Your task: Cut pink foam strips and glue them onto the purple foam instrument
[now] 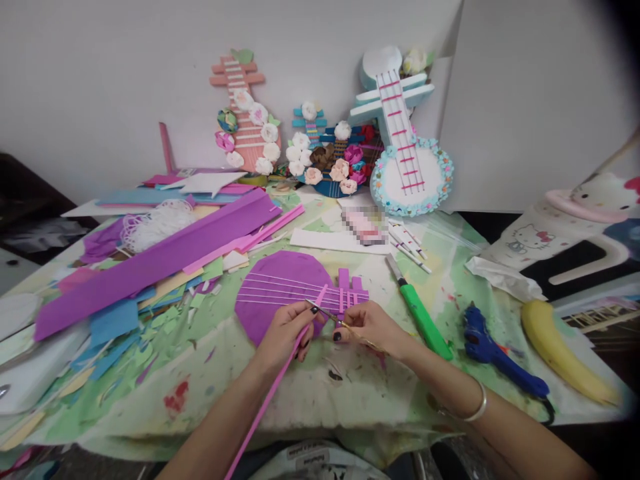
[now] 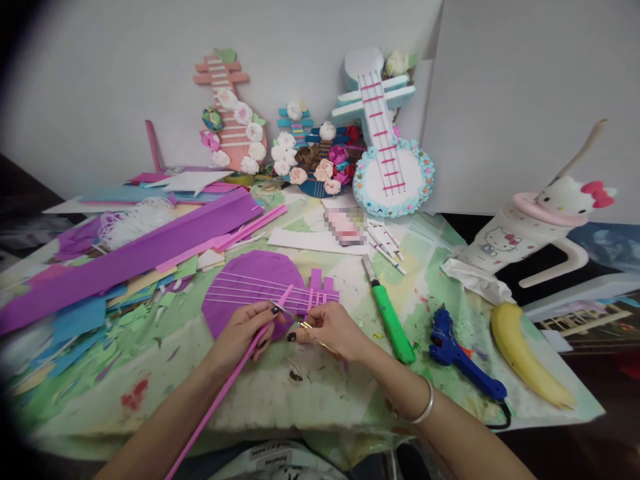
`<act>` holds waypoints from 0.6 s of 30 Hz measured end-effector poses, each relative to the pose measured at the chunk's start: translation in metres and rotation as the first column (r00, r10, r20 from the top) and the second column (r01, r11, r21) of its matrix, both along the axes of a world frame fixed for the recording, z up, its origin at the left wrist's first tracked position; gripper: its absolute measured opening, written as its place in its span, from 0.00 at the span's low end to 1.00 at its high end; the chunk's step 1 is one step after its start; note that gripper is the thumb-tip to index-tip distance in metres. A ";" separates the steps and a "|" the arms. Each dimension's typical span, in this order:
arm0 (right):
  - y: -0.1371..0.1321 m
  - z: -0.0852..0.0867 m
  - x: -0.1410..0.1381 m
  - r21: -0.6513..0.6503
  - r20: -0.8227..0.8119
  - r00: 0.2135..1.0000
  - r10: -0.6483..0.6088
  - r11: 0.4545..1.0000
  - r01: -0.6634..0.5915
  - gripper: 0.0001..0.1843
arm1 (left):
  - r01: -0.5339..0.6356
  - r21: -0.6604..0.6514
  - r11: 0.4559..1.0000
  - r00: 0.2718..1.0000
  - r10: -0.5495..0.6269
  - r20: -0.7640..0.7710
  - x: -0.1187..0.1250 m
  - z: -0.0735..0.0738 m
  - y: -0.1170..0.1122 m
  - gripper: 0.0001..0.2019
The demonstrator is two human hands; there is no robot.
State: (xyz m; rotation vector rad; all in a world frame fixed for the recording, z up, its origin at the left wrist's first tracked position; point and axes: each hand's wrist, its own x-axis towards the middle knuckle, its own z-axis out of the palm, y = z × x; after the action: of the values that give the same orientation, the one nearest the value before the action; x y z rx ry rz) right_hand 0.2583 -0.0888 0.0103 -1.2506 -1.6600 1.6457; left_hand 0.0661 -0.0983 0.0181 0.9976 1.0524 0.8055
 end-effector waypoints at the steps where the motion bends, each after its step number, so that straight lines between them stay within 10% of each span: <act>1: 0.001 0.000 -0.004 -0.008 -0.001 1.000 0.008 1.000 -0.008 0.28 | -0.008 -0.005 1.000 1.000 0.008 0.005 -0.003 -0.001 0.000 0.14; 12: 0.007 -0.005 -0.027 -0.089 0.138 0.987 0.082 0.994 -0.070 0.26 | -0.046 -0.019 0.999 0.994 0.044 -0.104 -0.029 0.000 -0.005 0.15; 18: 0.003 0.008 -0.041 -0.161 -0.003 0.992 -0.126 0.979 0.124 0.26 | -0.180 0.019 0.983 0.979 0.181 -0.093 -0.043 -0.001 -0.001 0.17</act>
State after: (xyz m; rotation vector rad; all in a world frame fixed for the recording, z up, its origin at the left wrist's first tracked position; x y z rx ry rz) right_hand 0.2174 -0.0862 0.0178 -1.3886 -1.4328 1.7341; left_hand 0.0235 -0.0997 0.0175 0.9652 1.2343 0.9197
